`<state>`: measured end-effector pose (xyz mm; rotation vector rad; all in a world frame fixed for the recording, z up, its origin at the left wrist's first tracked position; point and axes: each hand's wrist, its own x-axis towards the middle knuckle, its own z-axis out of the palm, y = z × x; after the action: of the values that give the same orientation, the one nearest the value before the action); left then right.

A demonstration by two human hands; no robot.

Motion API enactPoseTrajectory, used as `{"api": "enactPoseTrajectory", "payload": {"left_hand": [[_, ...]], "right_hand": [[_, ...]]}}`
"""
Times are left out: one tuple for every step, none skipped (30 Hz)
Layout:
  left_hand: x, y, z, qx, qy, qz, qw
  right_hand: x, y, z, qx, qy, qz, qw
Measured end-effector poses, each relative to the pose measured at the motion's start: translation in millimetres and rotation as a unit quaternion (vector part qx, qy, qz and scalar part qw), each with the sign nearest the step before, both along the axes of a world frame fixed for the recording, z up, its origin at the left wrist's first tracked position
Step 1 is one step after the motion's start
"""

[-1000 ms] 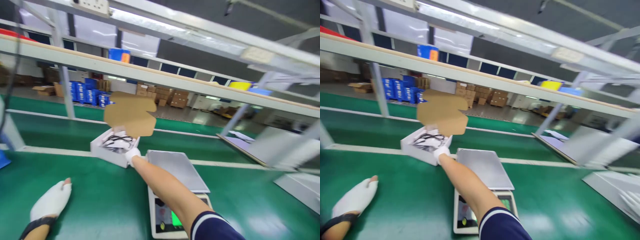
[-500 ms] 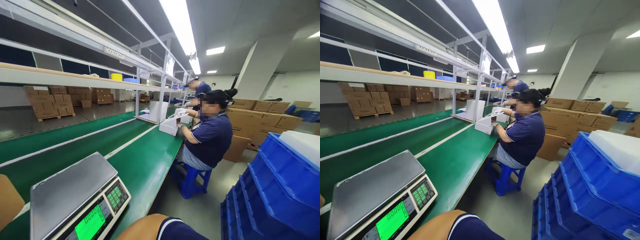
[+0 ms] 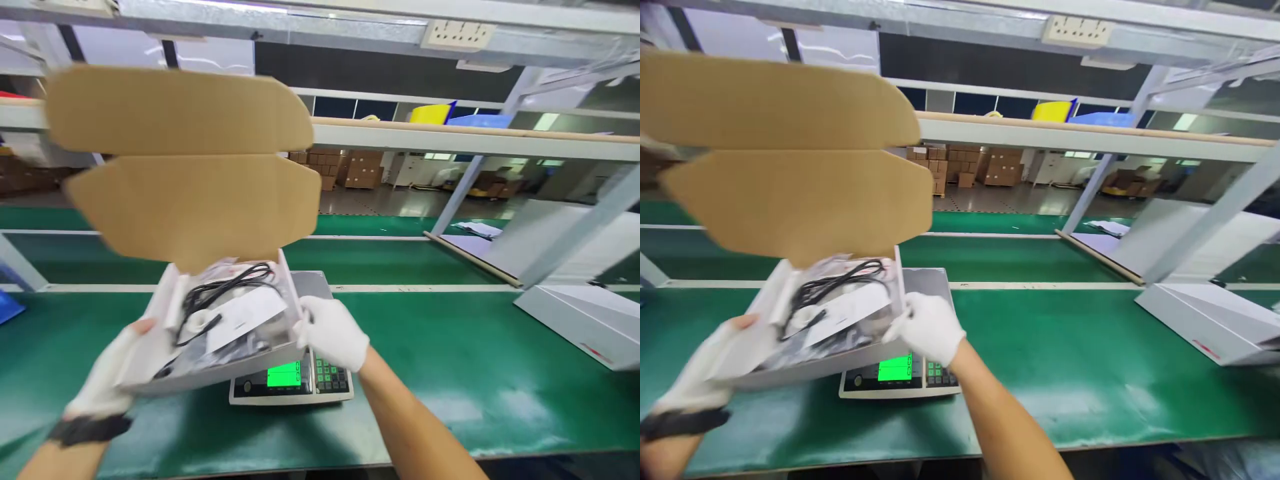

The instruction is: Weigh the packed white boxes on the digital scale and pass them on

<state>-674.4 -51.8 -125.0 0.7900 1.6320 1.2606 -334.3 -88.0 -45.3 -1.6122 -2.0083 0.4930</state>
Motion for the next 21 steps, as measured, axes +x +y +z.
{"api": "enactPoseTrajectory", "payload": {"left_hand": [[21.5,5.9,5.1,-0.006,-0.073,-0.034,0.997],[43.4,14.4,9.9,-0.006,-0.146,-0.077,0.986],[63.3,24.2,13.6,0.016,-0.18,-0.117,0.977],[79.6,34.3,15.5,0.04,-0.196,-0.155,0.967],[90.9,44.3,14.9,0.062,-0.193,-0.183,0.962],[96.6,53.6,11.5,0.079,-0.18,-0.198,0.96],[96.9,61.9,4.8,0.09,-0.159,-0.201,0.963],[92.5,69.2,-4.9,0.094,-0.133,-0.193,0.968],[84.3,75.0,-17.5,0.095,-0.107,-0.177,0.974],[73.6,79.1,-32.3,0.088,-0.081,-0.157,0.98],[61.7,81.3,-48.6,0.072,-0.055,-0.13,0.987],[49.9,81.4,-65.6,0.052,-0.025,-0.1,0.993],[39.1,79.6,-82.2,0.036,0.009,-0.068,0.997],[30.0,76.2,-97.5,0.026,0.038,-0.039,0.998],[23.1,71.6,-110.7,0.023,0.06,-0.019,0.998],[18.5,66.4,-121.3,0.026,0.072,-0.009,0.997],[16.1,61.2,-129.1,0.034,0.074,-0.01,0.997],[15.4,56.2,-134.1,0.04,0.072,-0.019,0.996],[16.0,51.9,-136.9,0.041,0.072,-0.026,0.996],[17.4,48.4,-137.8,0.042,0.075,-0.031,0.996],[19.0,45.8,-137.6,0.043,0.079,-0.034,0.995]], "right_hand": [[14.9,5.2,-1.9,0.013,-0.005,-0.022,1.0],[28.8,9.2,-5.0,0.023,-0.004,-0.043,0.999],[41.7,11.7,-9.3,0.026,0.012,-0.061,0.998],[54.0,12.5,-14.7,0.017,0.051,-0.081,0.995],[65.7,11.7,-21.6,-0.001,0.116,-0.103,0.988],[76.8,9.6,-30.2,-0.019,0.199,-0.13,0.971],[87.3,6.5,-41.1,-0.03,0.284,-0.163,0.945],[97.0,2.8,-54.3,-0.03,0.352,-0.199,0.914],[105.8,-1.3,-70.0,-0.021,0.392,-0.235,0.889],[113.2,-5.6,-87.9,-0.011,0.401,-0.267,0.876],[118.9,-10.2,-107.3,-0.002,0.386,-0.292,0.875],[122.7,-15.2,-127.3,0.003,0.358,-0.311,0.88],[124.4,-20.5,-146.6,0.005,0.327,-0.325,0.887],[124.1,-26.1,-164.3,0.005,0.299,-0.336,0.893],[122.2,-31.7,-179.3,0.006,0.276,-0.344,0.898],[119.0,-37.1,-191.1,0.006,0.257,-0.349,0.901],[115.2,-41.7,-199.5,0.004,0.239,-0.354,0.904],[111.2,-45.4,-204.8,-0.001,0.22,-0.355,0.909],[107.5,-48.0,-207.5,-0.002,0.2,-0.356,0.913],[104.4,-49.5,-208.3,-0.001,0.181,-0.355,0.917],[101.9,-50.3,-207.8,0.001,0.165,-0.353,0.921]]}}
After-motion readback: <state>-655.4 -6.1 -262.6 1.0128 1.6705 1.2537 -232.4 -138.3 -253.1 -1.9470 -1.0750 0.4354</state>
